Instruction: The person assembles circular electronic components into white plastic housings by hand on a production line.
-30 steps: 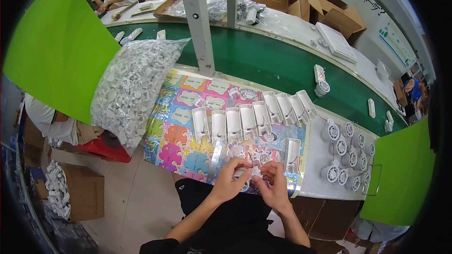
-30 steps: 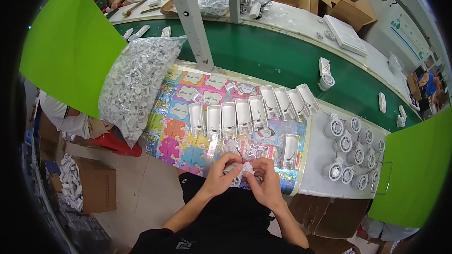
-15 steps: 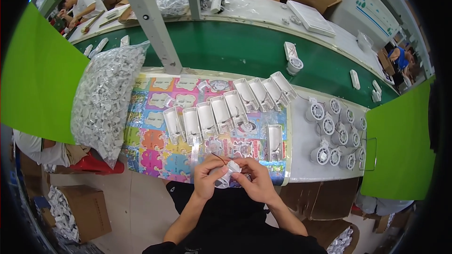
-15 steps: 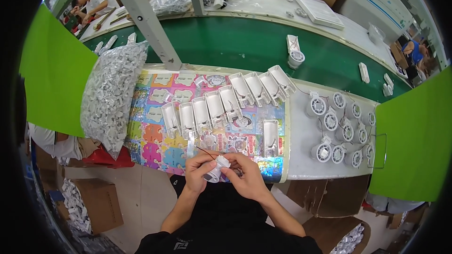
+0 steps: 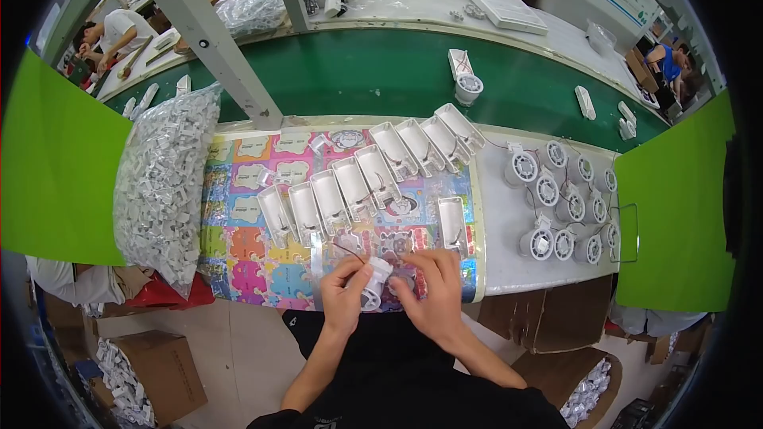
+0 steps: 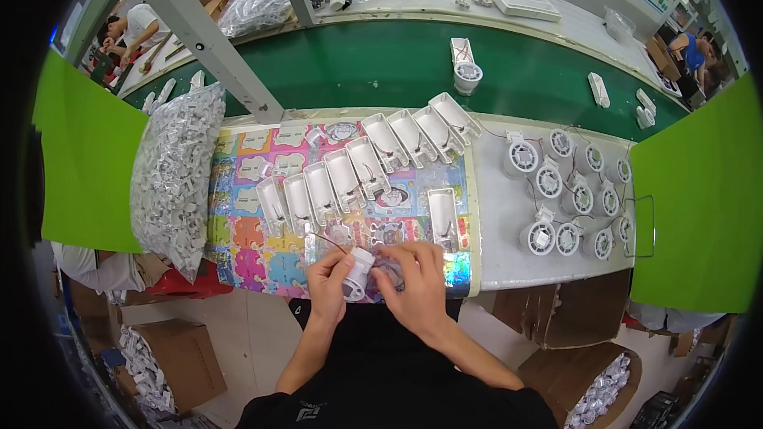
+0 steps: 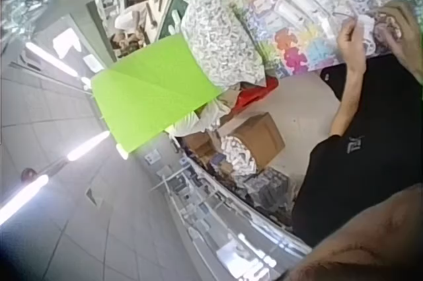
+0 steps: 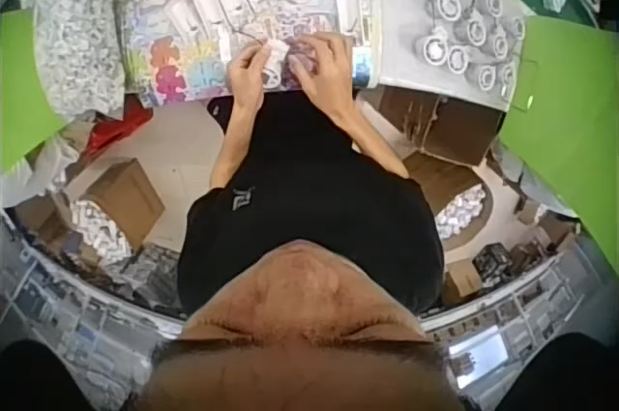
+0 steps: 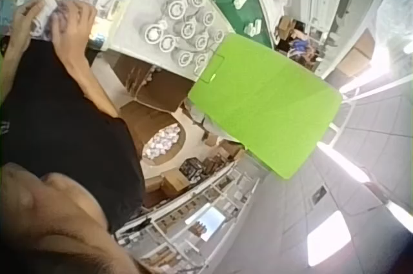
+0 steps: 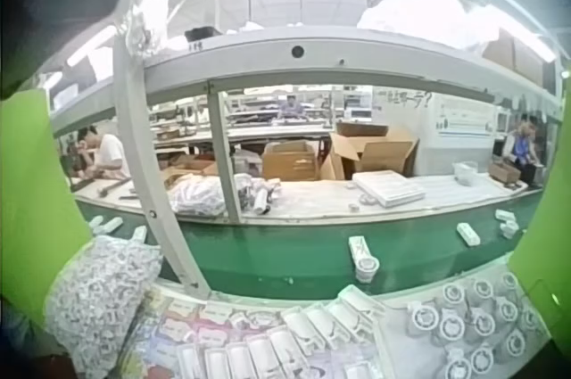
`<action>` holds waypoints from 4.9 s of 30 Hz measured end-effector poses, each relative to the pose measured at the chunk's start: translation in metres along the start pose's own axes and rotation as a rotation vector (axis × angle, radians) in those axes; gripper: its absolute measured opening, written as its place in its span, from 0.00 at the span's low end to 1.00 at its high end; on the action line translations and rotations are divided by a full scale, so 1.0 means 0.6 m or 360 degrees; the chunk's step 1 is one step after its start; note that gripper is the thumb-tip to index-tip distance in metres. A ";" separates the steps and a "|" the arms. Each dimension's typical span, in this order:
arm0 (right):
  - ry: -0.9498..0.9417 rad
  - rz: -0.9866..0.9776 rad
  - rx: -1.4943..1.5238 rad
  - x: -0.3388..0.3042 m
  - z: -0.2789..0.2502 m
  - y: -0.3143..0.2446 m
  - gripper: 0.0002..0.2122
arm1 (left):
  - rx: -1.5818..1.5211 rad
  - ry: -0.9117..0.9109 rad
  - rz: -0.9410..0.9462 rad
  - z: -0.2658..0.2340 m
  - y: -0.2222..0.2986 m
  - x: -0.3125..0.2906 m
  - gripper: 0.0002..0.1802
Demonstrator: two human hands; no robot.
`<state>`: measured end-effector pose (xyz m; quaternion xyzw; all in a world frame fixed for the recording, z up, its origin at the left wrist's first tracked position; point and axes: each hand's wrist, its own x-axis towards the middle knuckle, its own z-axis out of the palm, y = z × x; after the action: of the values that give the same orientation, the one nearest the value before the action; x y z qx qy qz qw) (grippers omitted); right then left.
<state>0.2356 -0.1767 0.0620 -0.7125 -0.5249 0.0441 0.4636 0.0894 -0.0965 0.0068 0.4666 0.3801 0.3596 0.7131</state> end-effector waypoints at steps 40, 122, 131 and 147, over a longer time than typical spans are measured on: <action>-0.0787 0.0169 0.0541 -0.001 -0.012 0.012 0.29 | 0.2122 -0.0398 0.0447 -0.210 0.182 0.083 0.27; -0.0537 -0.1113 -0.0671 0.102 -0.053 -0.003 0.27 | 0.1228 -0.0709 0.0252 -0.048 0.186 0.058 0.17; -0.0321 -0.0280 -0.0495 0.276 -0.067 0.065 0.29 | 0.1624 0.0103 0.1554 -0.035 0.280 0.170 0.23; -0.0424 0.0660 -0.0807 0.552 -0.054 0.445 0.40 | 0.1635 -0.0588 0.1180 0.107 0.151 0.441 0.10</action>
<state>0.5897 0.0596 0.0318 -0.8843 -0.4192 0.0981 0.1805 0.2513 0.1354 0.0549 0.9016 0.1888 0.2682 0.2822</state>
